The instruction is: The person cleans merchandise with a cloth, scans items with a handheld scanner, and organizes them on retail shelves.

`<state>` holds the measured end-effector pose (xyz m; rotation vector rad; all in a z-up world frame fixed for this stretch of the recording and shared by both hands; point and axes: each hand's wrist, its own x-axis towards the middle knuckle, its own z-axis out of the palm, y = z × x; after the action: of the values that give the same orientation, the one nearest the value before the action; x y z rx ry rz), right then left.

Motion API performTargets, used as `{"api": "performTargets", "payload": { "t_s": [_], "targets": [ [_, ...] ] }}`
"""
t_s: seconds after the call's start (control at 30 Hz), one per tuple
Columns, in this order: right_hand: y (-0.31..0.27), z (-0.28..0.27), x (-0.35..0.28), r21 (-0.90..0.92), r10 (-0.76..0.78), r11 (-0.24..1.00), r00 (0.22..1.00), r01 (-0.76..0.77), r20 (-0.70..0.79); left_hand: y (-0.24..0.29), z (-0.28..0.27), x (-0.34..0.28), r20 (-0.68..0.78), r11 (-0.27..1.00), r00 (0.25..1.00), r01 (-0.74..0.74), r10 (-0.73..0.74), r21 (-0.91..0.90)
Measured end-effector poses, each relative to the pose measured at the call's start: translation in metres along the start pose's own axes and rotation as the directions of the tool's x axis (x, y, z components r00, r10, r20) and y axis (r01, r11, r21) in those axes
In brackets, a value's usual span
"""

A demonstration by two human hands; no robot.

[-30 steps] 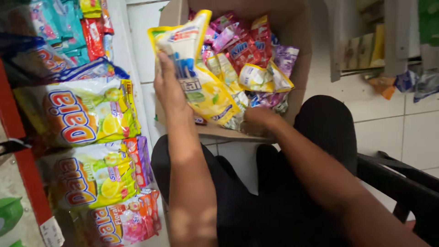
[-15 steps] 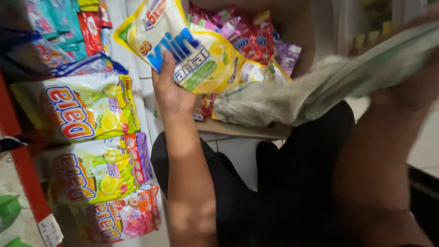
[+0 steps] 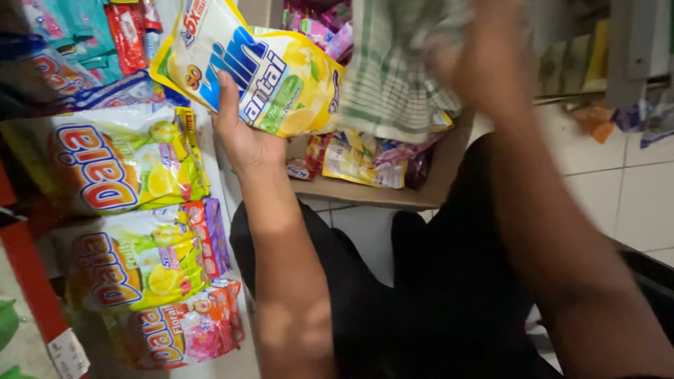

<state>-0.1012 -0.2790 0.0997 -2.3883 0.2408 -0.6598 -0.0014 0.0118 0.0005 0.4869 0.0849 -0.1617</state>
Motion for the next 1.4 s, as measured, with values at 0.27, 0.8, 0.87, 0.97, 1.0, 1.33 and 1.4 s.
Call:
{"api": "performTargets", "payload": {
  "t_s": [0.27,0.8,0.87,0.97,1.0,1.33,1.4],
  "targets": [
    [0.073,0.174,-0.18,-0.255,0.17,0.914,0.273,0.315,0.947,-0.008,-0.008,0.001,-0.089,0.999,0.996,-0.007,0.01,0.038],
    [0.191,0.177,-0.1,-0.183,0.211,0.972,0.898,-0.15,0.386,-0.01,-0.015,0.006,-0.158,0.996,0.987,-0.009,0.022,0.087],
    [0.197,0.171,-0.077,-0.194,0.158,0.975,0.948,-0.106,0.278,-0.008,-0.013,0.006,-0.163,0.995,0.986,-0.012,0.028,0.094],
    [0.203,0.173,-0.053,-0.256,0.158,0.961,0.968,-0.106,0.193,-0.009,-0.011,0.005,-0.155,0.994,0.988,0.007,0.009,0.106],
    [0.203,0.173,-0.052,-0.284,0.207,0.948,0.955,-0.143,0.21,-0.009,-0.011,0.003,-0.153,0.994,0.988,0.012,0.004,0.105],
    [0.091,0.184,-0.08,-0.312,0.267,0.947,0.736,-0.08,0.622,-0.017,-0.003,0.001,-0.148,0.986,0.987,-0.043,0.067,0.16],
    [0.074,0.187,-0.107,-0.421,0.375,0.904,0.333,0.076,0.865,-0.022,0.003,-0.001,-0.127,0.989,0.992,0.003,0.016,0.15]
  ]
}}
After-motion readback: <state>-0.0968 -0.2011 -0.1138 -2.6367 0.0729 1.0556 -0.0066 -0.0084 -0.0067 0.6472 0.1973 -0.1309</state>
